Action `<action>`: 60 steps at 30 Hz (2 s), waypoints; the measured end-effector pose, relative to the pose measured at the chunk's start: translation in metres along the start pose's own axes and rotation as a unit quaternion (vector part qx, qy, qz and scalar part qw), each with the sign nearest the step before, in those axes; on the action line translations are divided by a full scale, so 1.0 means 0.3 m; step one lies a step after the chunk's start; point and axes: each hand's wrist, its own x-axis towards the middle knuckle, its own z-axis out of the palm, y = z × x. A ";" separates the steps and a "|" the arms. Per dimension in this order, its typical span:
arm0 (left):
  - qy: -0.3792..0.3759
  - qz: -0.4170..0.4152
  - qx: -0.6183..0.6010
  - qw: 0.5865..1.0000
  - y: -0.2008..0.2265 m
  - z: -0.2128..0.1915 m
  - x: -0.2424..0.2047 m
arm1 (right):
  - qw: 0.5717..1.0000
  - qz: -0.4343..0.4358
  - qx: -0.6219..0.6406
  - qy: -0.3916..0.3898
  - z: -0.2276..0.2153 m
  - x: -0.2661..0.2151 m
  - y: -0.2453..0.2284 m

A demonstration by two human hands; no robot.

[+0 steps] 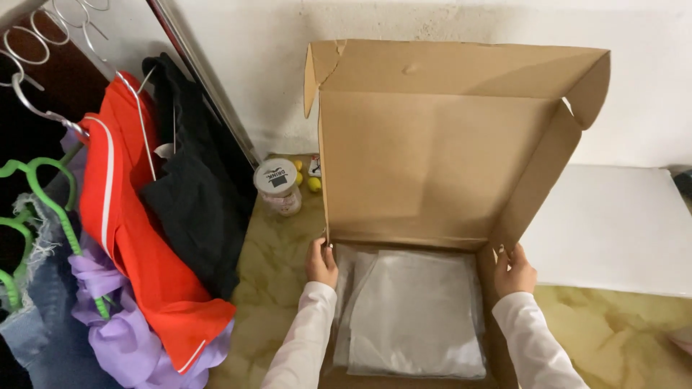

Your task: Packaging a shirt into a cardboard box and then browsing through various clothing items on a rack to inspect them.

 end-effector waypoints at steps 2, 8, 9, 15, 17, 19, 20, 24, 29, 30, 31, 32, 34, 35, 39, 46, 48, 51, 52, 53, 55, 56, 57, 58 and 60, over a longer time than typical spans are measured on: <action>-0.006 -0.011 0.006 1.000 -0.001 -0.001 0.002 | 1.000 0.003 -0.009 -0.008 0.019 0.001 0.010; -0.082 -0.102 0.053 0.990 0.003 -0.013 -0.044 | 0.995 0.027 -0.031 -0.091 0.022 -0.023 0.028; -0.115 -0.121 0.073 0.983 -0.005 -0.016 -0.057 | 0.989 0.050 -0.021 -0.137 0.008 -0.036 0.020; -0.190 -0.204 -0.154 0.948 0.250 -0.229 0.022 | 0.957 0.047 0.254 -0.130 -0.322 -0.148 -0.310; -0.162 -0.154 -0.214 0.951 0.390 -0.333 0.078 | 0.942 0.010 0.321 -0.100 -0.390 -0.158 -0.336; -0.130 -0.104 -0.273 0.947 0.495 -0.419 0.129 | 0.919 -0.028 0.386 -0.070 -0.426 -0.161 -0.317; -0.117 -0.030 -0.337 0.934 0.530 -0.451 0.151 | 0.910 -0.056 0.408 -0.042 -0.428 -0.158 -0.285; -0.106 0.098 -0.434 0.889 0.698 -0.612 0.176 | 0.885 -0.114 0.450 0.034 -0.470 -0.160 -0.184; -0.103 0.143 -0.409 0.895 0.781 -0.734 0.087 | 0.774 0.037 0.633 -0.014 -0.732 -0.331 -0.369; -0.099 0.157 -0.404 0.896 0.776 -0.745 0.068 | 0.748 0.070 0.660 -0.032 -0.760 -0.356 -0.368; -0.101 0.156 -0.405 0.895 0.779 -0.763 0.041 | 0.748 0.071 0.659 -0.031 -0.777 -0.390 -0.377; -0.108 0.155 -0.380 0.905 0.781 -0.781 0.014 | 0.748 0.139 0.648 -0.032 -0.794 -0.424 -0.386; -0.115 0.153 -0.356 0.915 0.786 -0.821 -0.039 | 0.745 0.208 0.633 -0.034 -0.833 -0.504 -0.399; -0.123 0.136 -0.325 0.928 0.790 -0.841 -0.059 | 0.768 0.192 0.609 -0.041 -0.853 -0.542 -0.407; -0.127 0.140 -0.301 0.935 0.731 -0.847 -0.141 | 0.857 0.146 0.494 -0.018 -0.878 -0.635 -0.362; -0.203 0.058 -0.268 0.940 0.646 -0.880 -0.284 | 0.940 -0.130 0.316 -0.015 -0.924 -0.685 -0.216; -0.231 -0.044 -0.222 0.946 0.615 -0.867 -0.322 | 0.938 -0.160 0.290 -0.098 -0.941 -0.685 -0.217; -0.201 -0.074 -0.090 0.973 0.581 -0.843 -0.359 | 0.931 -0.118 0.314 -0.145 -0.857 -0.656 -0.118; -0.198 -0.075 -0.089 0.973 0.551 -0.839 -0.369 | 0.930 -0.119 0.316 -0.146 -0.816 -0.651 -0.082; -0.233 -0.091 -0.063 0.966 0.522 -0.830 -0.382 | 0.935 -0.094 0.303 -0.158 -0.779 -0.650 -0.041; -0.267 -0.106 -0.037 0.957 0.480 -0.815 -0.410 | 0.939 -0.068 0.291 -0.168 -0.724 -0.664 0.012; -0.294 -0.135 -0.016 0.946 0.468 -0.809 -0.424 | 0.942 -0.026 0.282 -0.178 -0.706 -0.680 0.023; -0.320 -0.162 0.005 0.933 0.456 -0.803 -0.435 | 0.943 0.016 0.274 -0.188 -0.686 -0.693 0.032; -0.320 -0.161 0.005 0.934 0.444 -0.794 -0.446 | 0.943 0.015 0.275 -0.187 -0.658 -0.697 0.060; -0.337 -0.206 -0.001 0.919 0.412 -0.783 -0.477 | 0.930 0.053 0.305 -0.199 -0.597 -0.715 0.115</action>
